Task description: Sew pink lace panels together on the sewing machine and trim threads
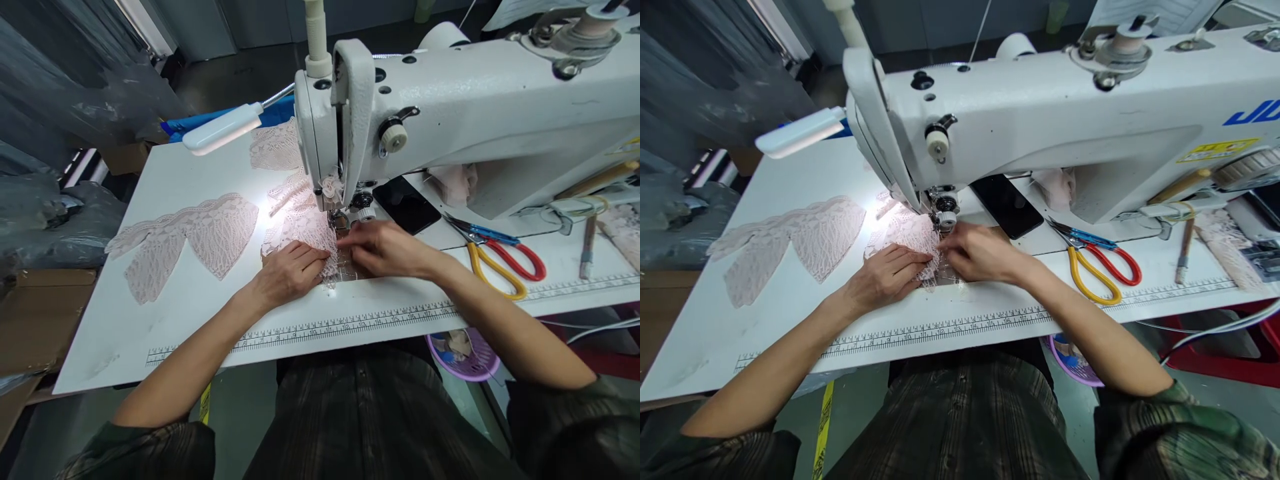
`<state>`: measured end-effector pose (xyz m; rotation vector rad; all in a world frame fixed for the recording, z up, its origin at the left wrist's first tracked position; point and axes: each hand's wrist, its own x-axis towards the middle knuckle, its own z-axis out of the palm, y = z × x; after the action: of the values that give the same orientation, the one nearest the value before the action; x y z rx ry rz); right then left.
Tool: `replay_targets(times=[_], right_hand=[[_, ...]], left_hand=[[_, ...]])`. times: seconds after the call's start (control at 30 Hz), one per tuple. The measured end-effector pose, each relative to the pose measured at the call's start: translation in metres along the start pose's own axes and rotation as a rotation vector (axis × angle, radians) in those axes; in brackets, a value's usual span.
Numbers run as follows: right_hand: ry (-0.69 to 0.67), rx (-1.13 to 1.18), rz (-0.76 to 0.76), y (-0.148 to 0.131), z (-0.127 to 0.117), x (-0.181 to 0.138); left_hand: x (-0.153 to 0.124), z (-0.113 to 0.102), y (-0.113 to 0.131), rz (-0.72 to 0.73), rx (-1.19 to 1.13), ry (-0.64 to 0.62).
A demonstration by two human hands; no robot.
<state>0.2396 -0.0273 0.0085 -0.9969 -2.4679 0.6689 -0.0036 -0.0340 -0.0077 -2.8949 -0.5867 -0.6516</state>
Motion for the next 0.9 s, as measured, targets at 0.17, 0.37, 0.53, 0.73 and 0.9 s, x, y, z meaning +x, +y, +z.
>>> replay_targets(times=[0.17, 0.37, 0.53, 0.73, 0.9], right_hand=[[0.090, -0.072, 0.048, 0.021, 0.007, 0.007], [0.107, -0.125, -0.077, 0.022, 0.022, -0.001], [0.099, -0.162, -0.070, 0.022, 0.020, -0.001], [0.089, -0.193, -0.072, 0.021, 0.021, -0.002], [0.102, -0.235, -0.067, 0.021, 0.022, -0.003]], left_hand=[[-0.003, 0.001, -0.002, 0.032, 0.005, 0.001], [-0.003, 0.001, -0.002, 0.019, -0.005, 0.013], [0.009, -0.009, -0.009, -0.027, -0.091, -0.162], [0.013, -0.008, -0.017, -0.026, -0.176, -0.131], [0.006, 0.002, -0.008, -0.085, -0.117, 0.010]])
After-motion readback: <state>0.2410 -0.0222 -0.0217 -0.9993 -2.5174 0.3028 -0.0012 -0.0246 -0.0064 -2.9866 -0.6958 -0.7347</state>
